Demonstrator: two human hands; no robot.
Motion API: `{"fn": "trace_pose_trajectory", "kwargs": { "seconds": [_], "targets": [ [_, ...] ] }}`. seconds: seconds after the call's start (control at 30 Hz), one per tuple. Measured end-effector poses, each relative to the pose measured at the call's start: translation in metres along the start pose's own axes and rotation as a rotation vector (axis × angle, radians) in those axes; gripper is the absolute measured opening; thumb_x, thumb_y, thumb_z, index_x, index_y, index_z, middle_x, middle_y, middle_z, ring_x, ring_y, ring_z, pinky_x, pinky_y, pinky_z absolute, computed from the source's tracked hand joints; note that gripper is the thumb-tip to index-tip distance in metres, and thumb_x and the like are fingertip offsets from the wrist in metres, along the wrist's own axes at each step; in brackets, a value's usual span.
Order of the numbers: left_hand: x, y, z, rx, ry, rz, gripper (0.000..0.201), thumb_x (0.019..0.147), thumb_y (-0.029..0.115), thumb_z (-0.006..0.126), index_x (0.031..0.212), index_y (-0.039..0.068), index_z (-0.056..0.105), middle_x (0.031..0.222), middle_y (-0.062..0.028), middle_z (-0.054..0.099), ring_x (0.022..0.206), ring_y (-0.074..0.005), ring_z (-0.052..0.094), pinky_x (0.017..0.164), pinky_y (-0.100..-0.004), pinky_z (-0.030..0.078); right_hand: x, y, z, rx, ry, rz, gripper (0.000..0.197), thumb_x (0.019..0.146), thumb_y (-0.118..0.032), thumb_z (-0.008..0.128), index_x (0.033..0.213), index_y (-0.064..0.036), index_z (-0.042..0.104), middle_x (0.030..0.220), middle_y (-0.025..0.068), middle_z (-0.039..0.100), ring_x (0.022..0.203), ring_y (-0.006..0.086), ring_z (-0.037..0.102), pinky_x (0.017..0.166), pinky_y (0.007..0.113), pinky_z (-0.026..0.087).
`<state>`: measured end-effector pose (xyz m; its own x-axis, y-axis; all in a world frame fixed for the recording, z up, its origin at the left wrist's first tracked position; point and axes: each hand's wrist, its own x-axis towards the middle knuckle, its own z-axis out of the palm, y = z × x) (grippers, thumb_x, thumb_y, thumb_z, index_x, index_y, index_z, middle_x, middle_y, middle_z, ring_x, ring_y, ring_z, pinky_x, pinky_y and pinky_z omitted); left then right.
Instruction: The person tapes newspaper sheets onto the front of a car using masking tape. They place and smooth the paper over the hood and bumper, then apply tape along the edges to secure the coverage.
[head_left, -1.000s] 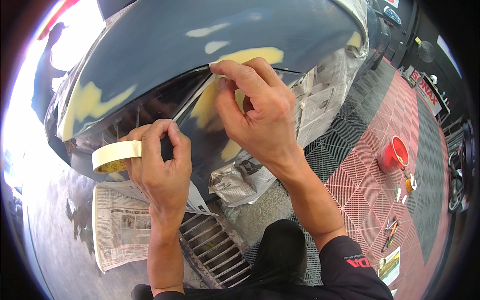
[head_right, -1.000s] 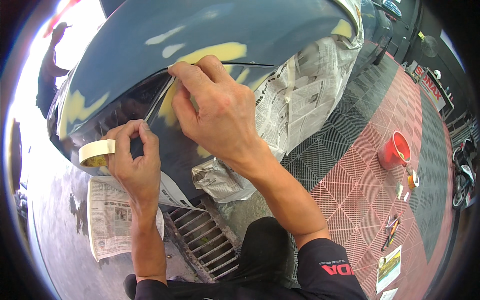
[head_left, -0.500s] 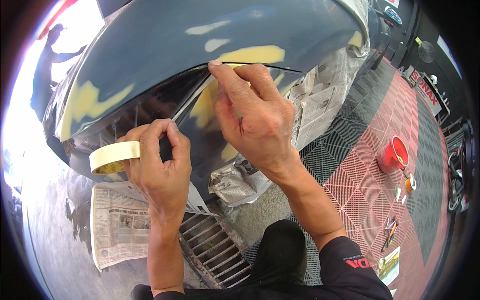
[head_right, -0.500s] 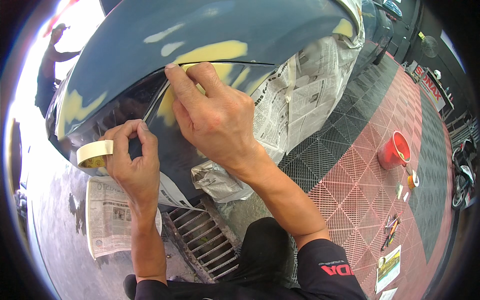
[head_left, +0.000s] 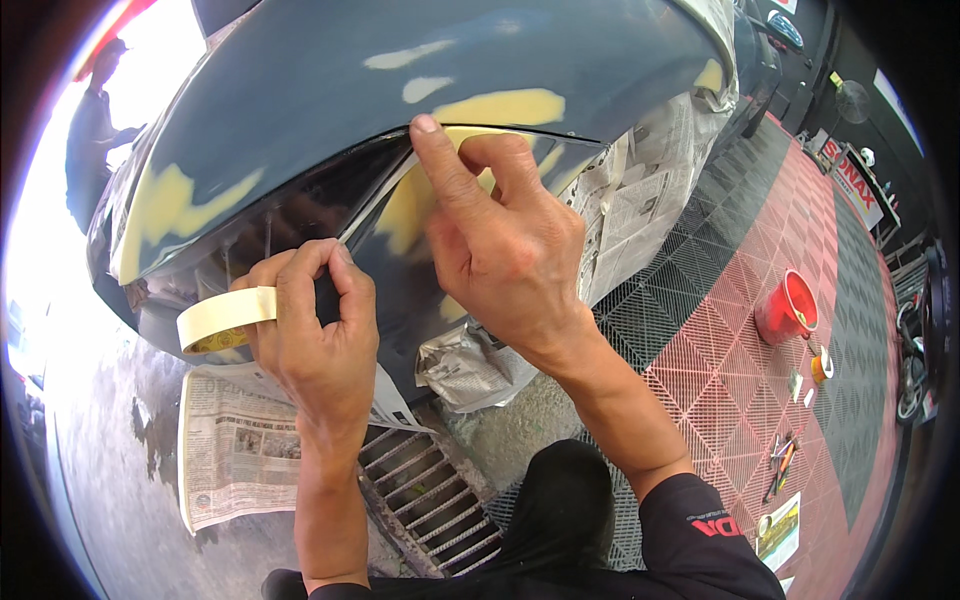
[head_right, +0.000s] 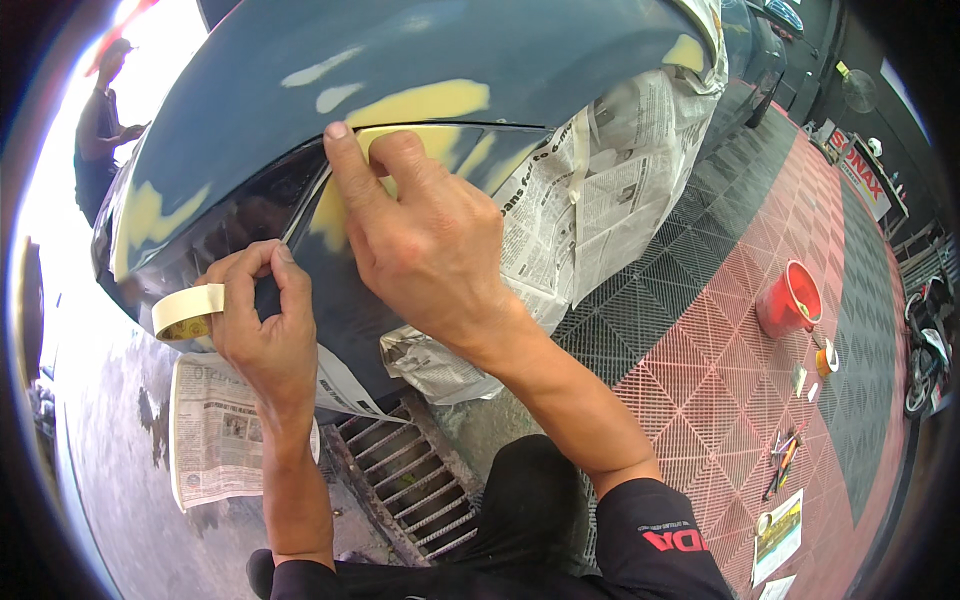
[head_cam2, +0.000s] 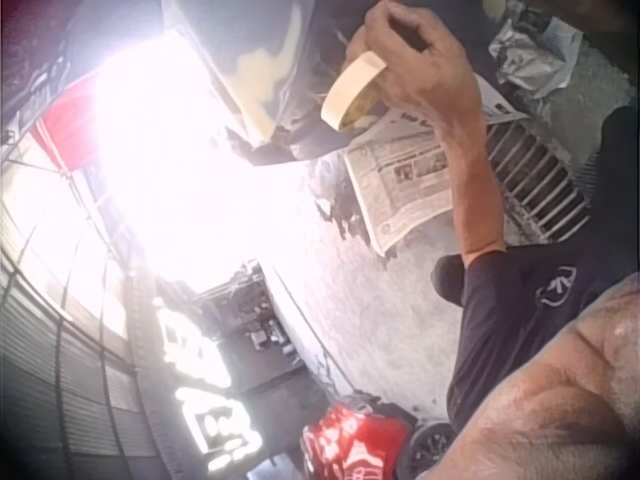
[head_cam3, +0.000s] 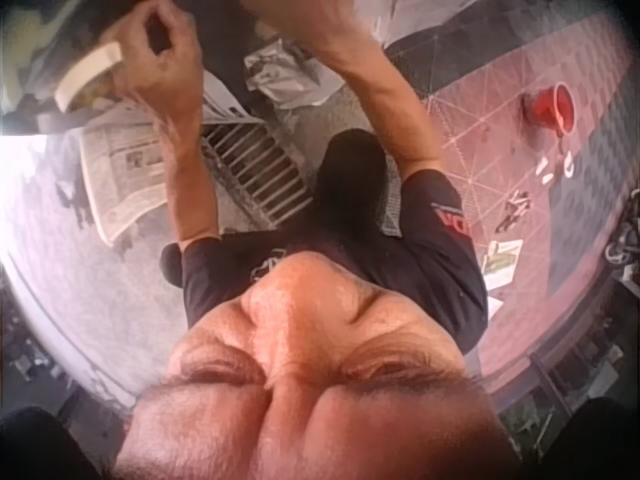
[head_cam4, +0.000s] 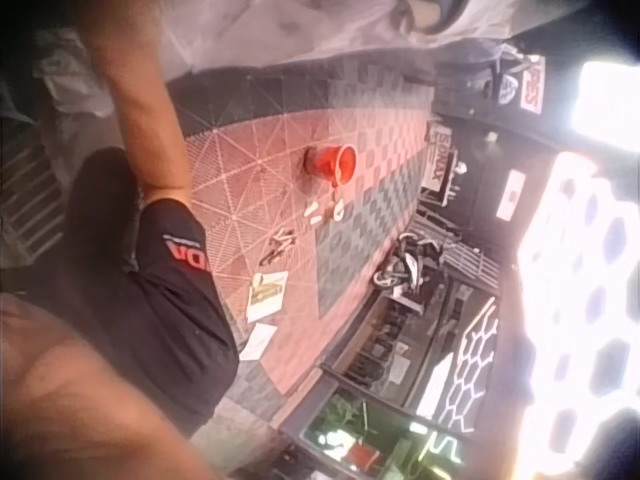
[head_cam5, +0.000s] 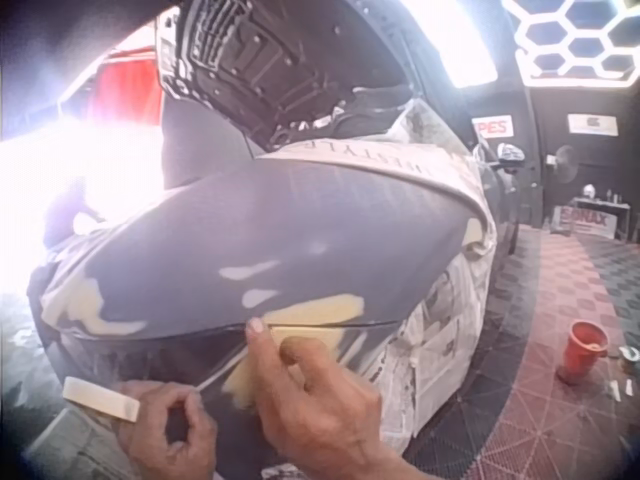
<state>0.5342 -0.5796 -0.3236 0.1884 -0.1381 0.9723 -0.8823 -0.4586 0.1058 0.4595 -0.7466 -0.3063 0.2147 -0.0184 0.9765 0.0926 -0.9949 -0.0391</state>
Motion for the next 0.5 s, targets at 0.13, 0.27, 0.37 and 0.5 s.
{"fn": "trace_pose_trajectory", "kwargs": {
  "seconds": [0.13, 0.27, 0.37, 0.5],
  "targets": [
    [0.002, 0.0, -0.003, 0.006, -0.005, 0.007, 0.019, 0.087, -0.004, 0.082, 0.103, 0.006, 0.076, 0.096, -0.0058, 0.074, 0.092, -0.0289, 0.067, 0.089, -0.0434, 0.052, 0.001, -0.005, 0.001, 0.014, 0.014, 0.006, 0.067, 0.079, 0.006, 0.077, 0.143, -0.0094, 0.076, 0.108, 0.0066, 0.068, 0.065, 0.0155, 0.064, 0.055, 0.031, 0.053],
    [0.002, 0.001, -0.002, -0.001, -0.008, 0.002, 0.019, 0.087, -0.004, 0.082, 0.103, 0.005, 0.077, 0.096, -0.006, 0.074, 0.092, -0.0289, 0.067, 0.089, -0.0437, 0.052, 0.002, -0.004, 0.002, 0.103, 0.056, 0.052, 0.056, 0.083, 0.006, 0.077, 0.137, -0.0083, 0.079, 0.106, 0.0077, 0.068, 0.067, 0.0161, 0.065, 0.057, 0.03, 0.054],
    [0.002, 0.001, -0.003, 0.005, -0.008, 0.004, 0.018, 0.088, -0.004, 0.082, 0.102, 0.005, 0.077, 0.095, -0.0064, 0.073, 0.093, -0.0294, 0.068, 0.089, -0.0444, 0.052, 0.006, -0.005, 0.001, 0.183, 0.071, 0.123, 0.043, 0.089, 0.005, 0.076, 0.13, -0.0068, 0.081, 0.104, 0.0084, 0.07, 0.067, 0.0148, 0.064, 0.057, 0.029, 0.052],
    [0.002, -0.001, -0.003, 0.017, -0.011, 0.01, 0.018, 0.088, -0.003, 0.082, 0.102, 0.006, 0.076, 0.095, -0.007, 0.073, 0.093, -0.0304, 0.068, 0.089, -0.0451, 0.052, 0.016, -0.01, -0.008, 0.3, 0.0, 0.267, 0.032, 0.09, -0.001, 0.072, 0.122, -0.0031, 0.079, 0.106, 0.0109, 0.071, 0.073, 0.0295, 0.072, 0.064, 0.04, 0.058]
  ]
}}
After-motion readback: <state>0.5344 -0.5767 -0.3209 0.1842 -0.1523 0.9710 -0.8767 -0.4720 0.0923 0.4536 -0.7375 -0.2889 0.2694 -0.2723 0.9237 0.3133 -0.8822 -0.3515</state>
